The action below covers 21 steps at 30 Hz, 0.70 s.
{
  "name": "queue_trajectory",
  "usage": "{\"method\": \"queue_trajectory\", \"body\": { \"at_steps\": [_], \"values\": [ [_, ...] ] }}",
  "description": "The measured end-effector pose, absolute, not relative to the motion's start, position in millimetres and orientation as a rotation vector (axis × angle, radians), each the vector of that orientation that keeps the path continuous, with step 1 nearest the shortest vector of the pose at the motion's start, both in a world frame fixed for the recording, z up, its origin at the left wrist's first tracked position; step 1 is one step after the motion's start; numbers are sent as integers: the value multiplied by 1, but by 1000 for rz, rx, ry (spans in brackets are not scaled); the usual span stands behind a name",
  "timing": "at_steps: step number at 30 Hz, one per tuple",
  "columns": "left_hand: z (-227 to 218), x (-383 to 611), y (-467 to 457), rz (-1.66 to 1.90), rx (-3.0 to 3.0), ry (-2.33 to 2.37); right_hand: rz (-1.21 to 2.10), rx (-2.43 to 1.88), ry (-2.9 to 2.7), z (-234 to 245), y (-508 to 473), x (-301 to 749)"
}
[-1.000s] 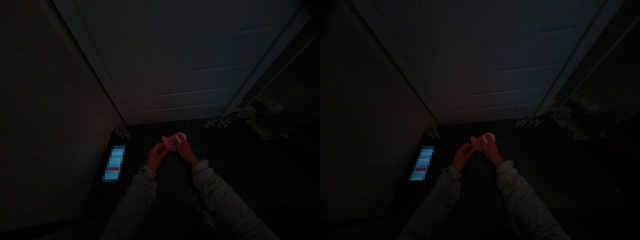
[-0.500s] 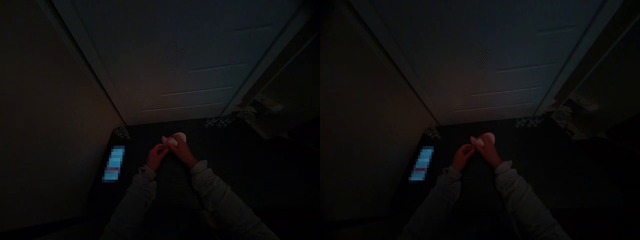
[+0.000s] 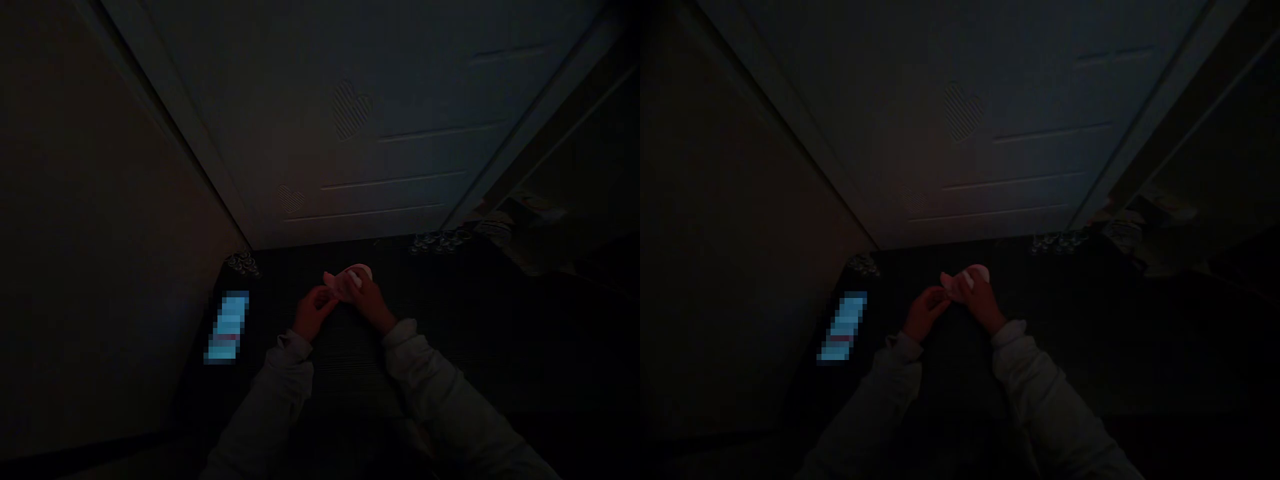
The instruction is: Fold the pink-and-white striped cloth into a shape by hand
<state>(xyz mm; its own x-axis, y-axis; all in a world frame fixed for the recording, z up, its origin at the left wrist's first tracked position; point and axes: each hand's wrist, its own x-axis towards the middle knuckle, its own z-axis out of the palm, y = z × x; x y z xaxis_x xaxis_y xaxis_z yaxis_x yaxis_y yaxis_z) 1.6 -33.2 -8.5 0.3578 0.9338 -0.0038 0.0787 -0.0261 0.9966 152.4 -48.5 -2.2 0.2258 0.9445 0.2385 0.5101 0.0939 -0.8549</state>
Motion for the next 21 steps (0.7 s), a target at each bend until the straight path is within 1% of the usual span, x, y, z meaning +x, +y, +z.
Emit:
{"method": "queue_trajectory", "body": {
  "at_steps": [10, 21],
  "values": [
    [-2, 3, -35, 918, 1488, 1020, 520, -1475, -1558, 0, -49, 150],
    [-8, 1, -36, 919, 1491, 1012, 615, -1569, -1374, 0, -49, 153]
  ]
}}
